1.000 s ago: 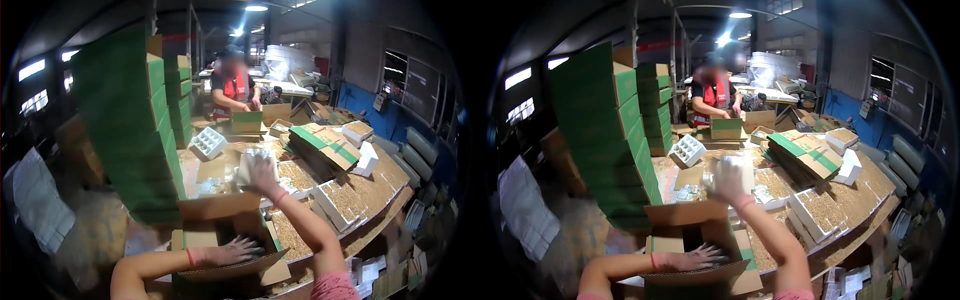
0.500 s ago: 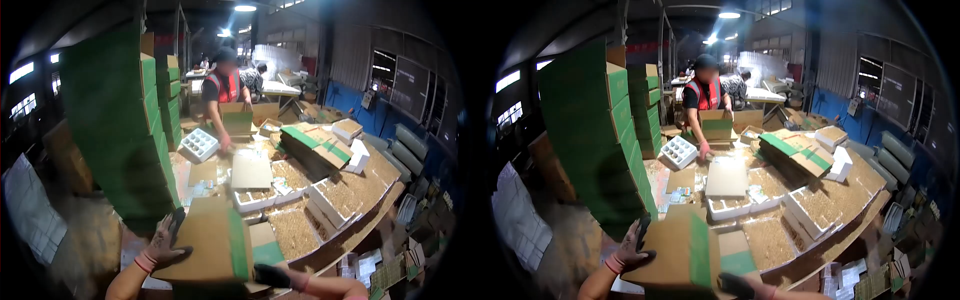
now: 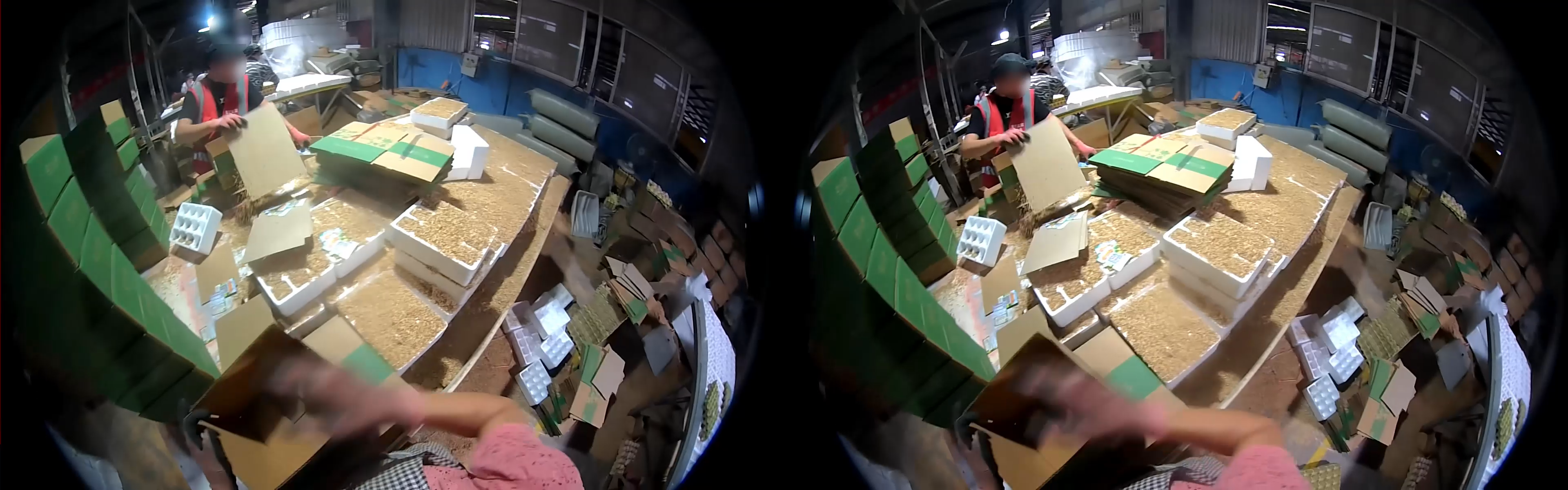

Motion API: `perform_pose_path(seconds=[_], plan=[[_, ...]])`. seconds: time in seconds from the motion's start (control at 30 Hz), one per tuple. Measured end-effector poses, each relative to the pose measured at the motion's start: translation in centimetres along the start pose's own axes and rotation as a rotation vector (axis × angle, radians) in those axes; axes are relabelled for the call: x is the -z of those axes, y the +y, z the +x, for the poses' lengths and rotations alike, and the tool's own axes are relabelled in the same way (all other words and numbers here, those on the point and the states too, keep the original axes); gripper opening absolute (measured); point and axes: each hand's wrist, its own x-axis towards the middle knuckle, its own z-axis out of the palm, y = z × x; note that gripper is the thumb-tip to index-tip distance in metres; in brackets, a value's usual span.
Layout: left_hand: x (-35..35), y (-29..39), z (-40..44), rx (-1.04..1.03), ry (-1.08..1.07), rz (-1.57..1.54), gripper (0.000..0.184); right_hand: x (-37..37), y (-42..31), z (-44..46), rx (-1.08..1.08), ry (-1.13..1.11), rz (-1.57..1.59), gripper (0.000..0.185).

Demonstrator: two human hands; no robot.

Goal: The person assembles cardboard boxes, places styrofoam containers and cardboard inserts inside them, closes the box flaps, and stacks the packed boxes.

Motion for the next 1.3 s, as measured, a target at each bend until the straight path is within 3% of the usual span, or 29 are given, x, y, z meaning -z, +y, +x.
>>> perform_pose_path(seconds=[0.07,0.1,0.13,0.17,0.2,0.23,0.27,0.33,0.43,0.53,0.6,0.67,0.7,0.77,0.8,0.87,0.9,0.97,1.0,1.07,1.1,1.13,1.2,1.27,1.3], plan=[[-1.4,3.4,-0.7,0.029,0.116,-0.082,0.043,7.5,8.5,-6.2,-0.411,0.775,-0.391,0.07],[-1.1,2.7,-0.4,-0.017,0.058,-0.014,0.042,10.0,13.2,-9.6,-0.747,1.04,-0.596,0.076],[-0.9,2.1,-0.3,-0.06,0.003,0.052,0.042,11.6,17.2,-13.3,-1.121,1.104,-0.658,0.083],[-1.4,2.5,-0.1,-0.049,0.011,0.052,0.042,12.5,21.9,-18.0,-1.314,1.117,-0.586,0.095],[-2.1,3.4,0.6,0.093,0.033,-0.02,0.029,12.7,25.0,-21.2,-1.431,0.998,-0.485,0.104],[-2.3,3.3,0.8,0.17,0.049,-0.052,0.022,13.0,28.1,-23.5,-1.48,0.986,-0.165,0.105],[-2.5,3.2,1.0,0.246,0.067,-0.085,0.017,12.3,31.6,-26.5,-1.232,1.126,0.067,0.084],[-2.6,1.4,1.3,0.2,0.088,-0.114,0.013,15.1,25.7,-24.9,-1.184,1.033,0.336,0.056],[-3.5,4.7,1.3,0.175,0.095,-0.072,0.01,18.1,22.7,-28.4,-1.057,1.191,0.506,0.044],[-3.1,2.6,1.1,0.116,0.073,0.004,0.012,16.9,21.6,-26.3,-1.244,1.009,0.327,0.054],[-2.4,0.6,1.0,0.118,0.021,0.037,0.014,15.9,26.8,-27.7,-1.211,0.693,0.246,0.076],[-2.6,2.9,0.7,0.11,-0.001,0.02,0.015,14.6,26.9,-24.5,-1.238,0.916,0.445,0.065],[-2.2,2.0,0.8,0.155,-0.004,-0.019,0.015,14.1,28.1,-27.3,-1.138,0.79,0.178,0.063],[-2.0,2.9,0.7,0.326,0.015,-0.062,0.018,15.2,22.0,-25.0,-1.154,0.882,0.326,0.055],[-1.8,2.5,0.8,0.329,0.033,-0.066,0.018,15.1,21.5,-26.4,-1.057,0.874,0.321,0.054],[-1.8,1.4,0.3,0.017,0.048,-0.023,0.023,14.9,22.7,-28.4,-1.106,0.892,0.222,0.053],[-2.0,1.9,0.5,-0.03,0.065,0.084,0.029,14.6,23.8,-29.7,-1.125,0.89,0.19,0.052],[-2.5,3.5,0.6,0.182,0.026,-0.024,0.033,13.4,27.6,-30.5,-1.141,1.019,1.132,0.048],[-2.2,4.4,1.0,0.28,-0.026,-0.059,0.036,13.1,27.5,-29.6,-1.147,1.089,1.103,0.043],[-1.9,3.4,1.6,0.198,-0.027,-0.169,0.034,12.8,26.3,-27.9,-1.057,1.147,1.156,0.039],[-2.0,2.6,2.1,0.109,-0.057,-0.276,0.033,13.2,24.0,-25.9,-1.007,1.11,1.251,0.037],[-1.8,2.2,2.9,0.095,-0.046,-0.181,0.034,13.7,21.6,-25.3,-1.032,1.011,1.313,0.041],[-1.9,3.9,4.3,0.197,-0.07,-0.026,0.04,13.4,15.6,-21.2,-0.958,0.858,1.274,0.056],[-2.6,4.6,6.0,0.136,-0.141,-0.05,0.044,13.6,10.6,-17.3,-0.943,0.789,1.448,0.048],[-2.9,5.4,6.7,0.085,-0.188,-0.074,0.045,13.5,9.5,-16.2,-0.93,0.724,1.366,0.049]])
